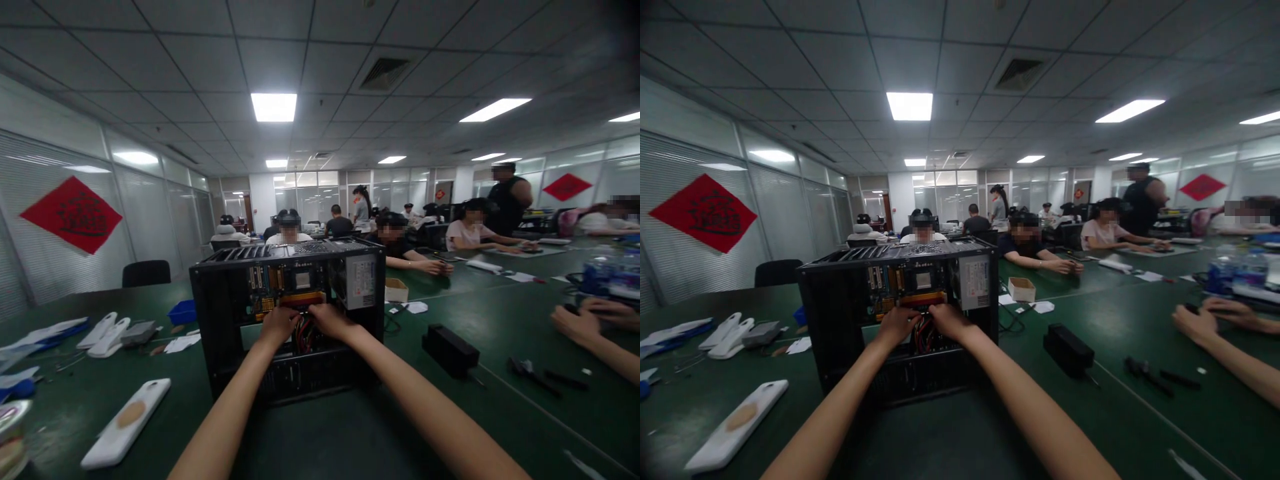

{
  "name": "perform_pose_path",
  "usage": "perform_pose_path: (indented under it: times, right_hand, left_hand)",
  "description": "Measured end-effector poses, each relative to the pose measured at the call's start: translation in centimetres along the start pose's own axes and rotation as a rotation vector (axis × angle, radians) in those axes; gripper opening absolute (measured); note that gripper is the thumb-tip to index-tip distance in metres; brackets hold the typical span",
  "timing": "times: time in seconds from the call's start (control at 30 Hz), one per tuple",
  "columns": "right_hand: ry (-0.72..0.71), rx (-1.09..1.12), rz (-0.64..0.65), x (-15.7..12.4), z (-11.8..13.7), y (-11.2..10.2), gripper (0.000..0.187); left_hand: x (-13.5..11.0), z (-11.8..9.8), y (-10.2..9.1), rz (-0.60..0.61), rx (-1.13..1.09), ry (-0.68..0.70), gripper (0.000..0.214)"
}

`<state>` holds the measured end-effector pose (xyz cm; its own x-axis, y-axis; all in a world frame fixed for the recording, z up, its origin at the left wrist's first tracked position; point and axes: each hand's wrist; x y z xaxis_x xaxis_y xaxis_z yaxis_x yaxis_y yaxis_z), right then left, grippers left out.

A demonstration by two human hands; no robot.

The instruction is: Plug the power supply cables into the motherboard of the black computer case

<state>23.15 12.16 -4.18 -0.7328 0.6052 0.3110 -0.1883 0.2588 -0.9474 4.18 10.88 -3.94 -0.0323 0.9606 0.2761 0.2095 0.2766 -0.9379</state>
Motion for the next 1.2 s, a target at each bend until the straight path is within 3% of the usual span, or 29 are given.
perform_pose_path:
  times: [0.37,0.63,1.0,1.2]
  right_hand:
    - [-0.026,0.088,-0.054,-0.4,-0.8,0.4,0.033]
    - [0.026,0.056,-0.022,-0.3,-0.6,0.1,0.034]
    - [0.055,0.074,-0.044,0.0,-0.5,0.3,0.032]
    - [0.041,0.127,-0.071,-0.3,-0.9,0.4,0.031]
  left_hand:
    - [-0.9,-0.5,-0.6,-0.016,0.074,0.032,0.033]
    - [-0.7,-0.3,-0.2,-0.029,0.069,0.067,0.034]
    - [-0.9,-1.2,0.0,-0.085,0.092,-0.017,0.034]
    - [-0.7,-0.5,-0.1,-0.011,0.007,0.013,0.033]
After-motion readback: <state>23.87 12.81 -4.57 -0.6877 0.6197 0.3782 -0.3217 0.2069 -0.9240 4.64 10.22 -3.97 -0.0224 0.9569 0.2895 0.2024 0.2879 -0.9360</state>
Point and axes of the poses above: each hand's wrist, its own x-axis towards the middle knuckle, its own y-axis out of the palm, z = x × y, and after that the axes turned 14 degrees about -y, right-handed
